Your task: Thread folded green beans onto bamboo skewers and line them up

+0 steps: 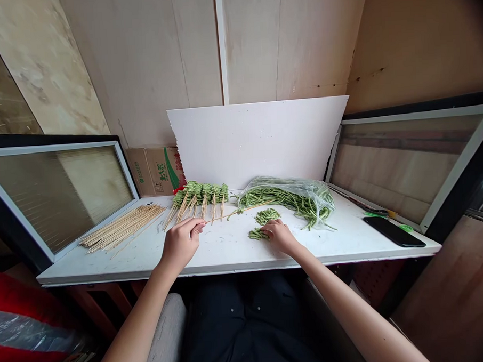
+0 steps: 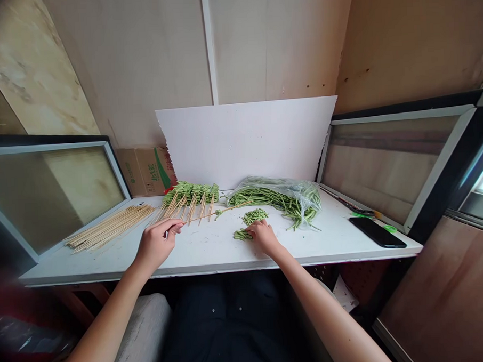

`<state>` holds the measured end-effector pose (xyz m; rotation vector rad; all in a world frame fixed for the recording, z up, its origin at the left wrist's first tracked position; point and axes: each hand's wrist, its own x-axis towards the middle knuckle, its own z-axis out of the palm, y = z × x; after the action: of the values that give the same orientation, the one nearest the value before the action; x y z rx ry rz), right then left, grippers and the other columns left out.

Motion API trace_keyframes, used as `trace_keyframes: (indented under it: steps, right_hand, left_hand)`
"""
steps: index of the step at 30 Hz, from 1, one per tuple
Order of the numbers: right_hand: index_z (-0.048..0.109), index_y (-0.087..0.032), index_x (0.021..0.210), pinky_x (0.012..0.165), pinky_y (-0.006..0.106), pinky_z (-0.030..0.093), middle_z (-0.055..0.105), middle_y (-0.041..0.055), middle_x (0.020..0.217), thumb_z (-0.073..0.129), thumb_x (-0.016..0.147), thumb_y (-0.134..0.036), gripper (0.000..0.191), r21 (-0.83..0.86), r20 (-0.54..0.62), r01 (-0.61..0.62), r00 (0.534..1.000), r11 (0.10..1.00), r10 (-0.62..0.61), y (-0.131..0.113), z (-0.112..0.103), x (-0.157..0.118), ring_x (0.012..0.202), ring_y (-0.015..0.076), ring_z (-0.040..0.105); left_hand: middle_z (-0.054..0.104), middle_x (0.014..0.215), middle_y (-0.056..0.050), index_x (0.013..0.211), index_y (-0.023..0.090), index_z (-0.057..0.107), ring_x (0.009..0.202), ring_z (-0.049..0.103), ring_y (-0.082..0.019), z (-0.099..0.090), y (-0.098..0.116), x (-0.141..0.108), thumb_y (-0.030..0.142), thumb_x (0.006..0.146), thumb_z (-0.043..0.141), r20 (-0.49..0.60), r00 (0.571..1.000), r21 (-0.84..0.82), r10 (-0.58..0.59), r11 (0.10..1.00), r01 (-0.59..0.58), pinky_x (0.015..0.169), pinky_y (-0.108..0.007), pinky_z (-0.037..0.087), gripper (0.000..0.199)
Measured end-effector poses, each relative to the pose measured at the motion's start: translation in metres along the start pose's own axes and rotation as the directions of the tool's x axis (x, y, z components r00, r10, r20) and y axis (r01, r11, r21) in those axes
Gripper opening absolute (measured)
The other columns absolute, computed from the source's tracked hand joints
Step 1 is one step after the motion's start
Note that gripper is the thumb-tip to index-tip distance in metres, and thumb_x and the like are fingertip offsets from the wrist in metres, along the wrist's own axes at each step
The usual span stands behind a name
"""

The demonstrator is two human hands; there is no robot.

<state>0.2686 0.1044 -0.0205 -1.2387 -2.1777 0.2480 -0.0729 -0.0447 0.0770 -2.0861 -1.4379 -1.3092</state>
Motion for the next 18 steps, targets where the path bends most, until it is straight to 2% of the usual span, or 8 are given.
trace_keyframes:
  steps: [2,6,8,10,12,14,16,18]
  right_hand:
    - [0.086,-0.027,0.095,0.096,0.048,0.046,0.078,0.0134,0.106,0.067,0.095,-0.026,0.019,-0.015,-0.038,-0.014,0.999,1.0,0.013,-0.002,0.002,-0.001,0.115,0.0375,0.059]
    - [0.084,-0.025,0.088,0.096,0.051,0.045,0.078,0.0138,0.108,0.068,0.093,-0.024,0.017,0.008,-0.114,-0.022,0.993,1.0,0.022,-0.008,0.002,-0.001,0.117,0.0385,0.056]
    - [0.082,-0.024,0.085,0.097,0.053,0.046,0.078,0.0139,0.102,0.071,0.092,-0.031,0.016,0.122,-0.151,-0.031,0.987,0.992,0.05,-0.011,-0.002,0.001,0.115,0.0376,0.058]
    - [0.082,-0.024,0.087,0.096,0.052,0.049,0.078,0.013,0.096,0.075,0.09,-0.043,0.021,0.327,-0.172,-0.041,0.98,0.944,0.103,-0.016,-0.01,0.004,0.107,0.035,0.063]
    - [0.082,-0.023,0.095,0.092,0.049,0.053,0.079,0.0122,0.099,0.081,0.083,-0.053,0.032,0.568,-0.171,-0.037,0.972,0.822,0.162,-0.023,-0.021,0.007,0.1,0.0318,0.068]
    - [0.082,-0.024,0.106,0.089,0.045,0.054,0.079,0.0112,0.109,0.088,0.076,-0.057,0.045,0.761,-0.153,-0.018,0.966,0.648,0.207,-0.032,-0.036,0.009,0.101,0.0293,0.071]
    - [0.081,-0.026,0.111,0.089,0.042,0.054,0.079,0.0089,0.11,0.092,0.071,-0.057,0.052,0.879,-0.12,-0.005,0.965,0.476,0.232,-0.043,-0.052,0.01,0.104,0.0275,0.071]
    - [0.082,-0.027,0.109,0.088,0.039,0.054,0.079,0.0064,0.106,0.093,0.071,-0.057,0.05,0.945,-0.066,-0.007,0.975,0.326,0.212,-0.054,-0.069,0.007,0.104,0.0257,0.07]
  left_hand:
    - [0.079,0.086,-0.003,0.098,0.022,0.077,0.078,0.073,-0.019,0.0,0.0,0.0,0.023,0.103,0.056,0.002,1.0,-0.003,0.004,1.0,-0.004,0.073,-0.029,0.053,0.022]
    - [0.08,0.087,-0.003,0.1,0.022,0.077,0.079,0.074,-0.019,0.0,-0.002,-0.001,0.022,0.103,0.055,0.012,1.0,0.001,0.006,1.0,-0.006,0.074,-0.028,0.053,0.022]
    - [0.08,0.089,-0.003,0.1,0.023,0.077,0.079,0.074,-0.019,-0.001,-0.003,-0.001,0.023,0.103,0.055,0.011,1.0,0.009,0.0,1.0,0.0,0.074,-0.028,0.054,0.022]
    - [0.081,0.091,-0.003,0.101,0.022,0.077,0.08,0.075,-0.019,-0.002,-0.004,-0.001,0.024,0.104,0.055,0.002,1.0,0.016,0.0,1.0,0.0,0.074,-0.028,0.054,0.022]
    - [0.081,0.09,-0.003,0.1,0.022,0.077,0.08,0.075,-0.019,-0.004,-0.005,-0.001,0.025,0.104,0.055,-0.009,1.0,0.02,0.011,1.0,-0.011,0.074,-0.027,0.054,0.022]
    - [0.08,0.089,-0.004,0.1,0.022,0.077,0.081,0.075,-0.019,-0.007,-0.006,0.0,0.025,0.105,0.055,-0.024,0.999,0.017,0.027,1.0,-0.027,0.075,-0.027,0.054,0.022]
    - [0.081,0.091,-0.004,0.101,0.021,0.077,0.082,0.075,-0.018,-0.009,-0.006,0.0,0.026,0.105,0.055,-0.04,0.998,0.008,0.038,0.999,-0.037,0.075,-0.026,0.054,0.023]
    - [0.081,0.093,-0.004,0.102,0.021,0.077,0.083,0.076,-0.017,-0.011,-0.005,0.0,0.026,0.105,0.055,-0.053,0.998,-0.003,0.043,0.999,-0.043,0.074,-0.025,0.054,0.023]
